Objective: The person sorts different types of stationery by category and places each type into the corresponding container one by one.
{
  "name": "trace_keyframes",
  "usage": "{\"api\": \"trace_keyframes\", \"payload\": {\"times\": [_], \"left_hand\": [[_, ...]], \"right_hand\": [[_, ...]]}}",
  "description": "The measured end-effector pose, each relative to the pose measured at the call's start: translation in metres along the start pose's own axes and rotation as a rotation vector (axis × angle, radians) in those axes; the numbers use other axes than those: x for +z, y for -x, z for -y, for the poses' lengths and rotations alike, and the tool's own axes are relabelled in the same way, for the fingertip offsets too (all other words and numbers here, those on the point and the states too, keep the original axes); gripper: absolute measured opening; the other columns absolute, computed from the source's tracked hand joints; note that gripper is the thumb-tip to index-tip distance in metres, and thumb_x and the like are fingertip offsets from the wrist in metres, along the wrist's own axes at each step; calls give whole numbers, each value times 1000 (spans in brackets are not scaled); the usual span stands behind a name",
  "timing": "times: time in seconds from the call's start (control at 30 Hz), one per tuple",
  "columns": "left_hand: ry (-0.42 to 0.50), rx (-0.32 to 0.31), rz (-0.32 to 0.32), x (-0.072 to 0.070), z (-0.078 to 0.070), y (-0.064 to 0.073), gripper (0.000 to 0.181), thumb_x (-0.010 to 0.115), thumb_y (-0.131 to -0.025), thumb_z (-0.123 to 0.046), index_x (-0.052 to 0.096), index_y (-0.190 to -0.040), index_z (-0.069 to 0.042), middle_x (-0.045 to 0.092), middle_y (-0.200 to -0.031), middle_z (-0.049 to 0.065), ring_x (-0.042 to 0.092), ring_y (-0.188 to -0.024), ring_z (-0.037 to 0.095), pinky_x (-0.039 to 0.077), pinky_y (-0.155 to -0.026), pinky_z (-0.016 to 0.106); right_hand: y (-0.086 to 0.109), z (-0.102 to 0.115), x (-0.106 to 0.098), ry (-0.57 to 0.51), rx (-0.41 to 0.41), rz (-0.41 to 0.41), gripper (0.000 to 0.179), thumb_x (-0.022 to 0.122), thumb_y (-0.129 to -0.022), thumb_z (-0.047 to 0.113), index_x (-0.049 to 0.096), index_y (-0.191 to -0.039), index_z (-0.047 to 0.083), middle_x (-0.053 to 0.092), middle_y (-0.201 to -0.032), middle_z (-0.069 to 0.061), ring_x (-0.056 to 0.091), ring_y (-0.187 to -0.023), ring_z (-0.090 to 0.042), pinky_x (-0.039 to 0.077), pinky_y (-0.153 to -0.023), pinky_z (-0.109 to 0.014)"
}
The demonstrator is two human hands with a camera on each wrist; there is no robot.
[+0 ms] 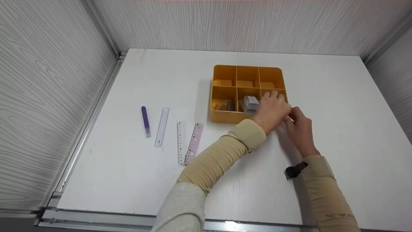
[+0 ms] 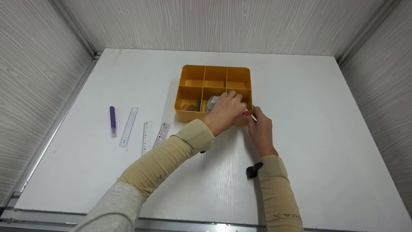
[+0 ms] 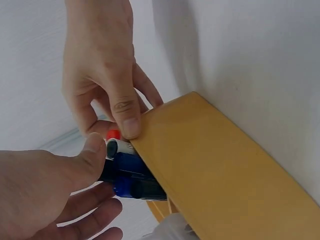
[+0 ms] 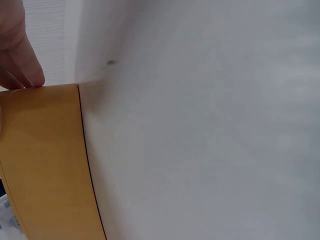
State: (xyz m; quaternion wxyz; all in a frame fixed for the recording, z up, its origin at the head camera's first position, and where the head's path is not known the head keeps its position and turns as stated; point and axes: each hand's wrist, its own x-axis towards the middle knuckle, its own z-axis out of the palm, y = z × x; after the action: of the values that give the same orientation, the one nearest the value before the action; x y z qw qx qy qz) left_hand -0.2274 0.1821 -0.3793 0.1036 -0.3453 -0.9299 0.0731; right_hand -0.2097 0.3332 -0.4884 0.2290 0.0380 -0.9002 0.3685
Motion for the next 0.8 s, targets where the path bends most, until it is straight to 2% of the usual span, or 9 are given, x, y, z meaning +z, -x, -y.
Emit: {"api": "trace_keyframes", "payload": {"times": [0.1,0.13,0.27,0.5,0.63,0.8], "left_hand": [[29,-12,31,2,2,-1,25,58,-99,-30,71,-121,-31,68,-117,-2,55,-110,18,46,-94,32],[35,-14,37,3,2,-1,26,58,-99,-33,70,-122,-32,67,-118,-2,54,-111,18,45,-95,32],[37,-19,31,7,2,0,27,55,-100,-34,70,-122,-30,67,-119,-2,54,-112,18,45,-95,32],[33,-30,-6,10,4,6,29,54,-101,-35,69,-122,-23,66,-117,-3,54,-111,19,44,-97,34],[62,-21,-12,4,9,11,31,53,-101,-37,66,-125,-22,65,-119,-2,53,-113,20,43,-98,34],[150,-41,-33,-9,22,19,38,55,-98,-42,63,-129,-21,63,-126,0,54,-116,21,43,-98,32]], "right_hand": [[-1,1,0,-11,14,16,18,64,-95,11,60,-110,0,71,-113,-17,67,-113,-29,53,-95,-45],[-1,2,0,-14,18,19,19,64,-95,10,60,-110,0,71,-114,-17,66,-114,-29,52,-97,-47],[-1,2,-1,-10,29,25,18,63,-96,10,59,-111,0,71,-113,-16,67,-114,-28,51,-99,-46],[0,2,-1,-44,10,19,15,65,-95,9,58,-103,-1,71,-110,-18,65,-117,-30,50,-98,-43],[0,2,0,-50,4,11,17,66,-93,10,57,-102,-2,71,-107,-17,66,-116,-29,51,-98,-42],[0,4,-2,-47,46,33,20,66,-94,15,57,-104,0,71,-108,-16,66,-116,-29,51,-97,-46]]}}
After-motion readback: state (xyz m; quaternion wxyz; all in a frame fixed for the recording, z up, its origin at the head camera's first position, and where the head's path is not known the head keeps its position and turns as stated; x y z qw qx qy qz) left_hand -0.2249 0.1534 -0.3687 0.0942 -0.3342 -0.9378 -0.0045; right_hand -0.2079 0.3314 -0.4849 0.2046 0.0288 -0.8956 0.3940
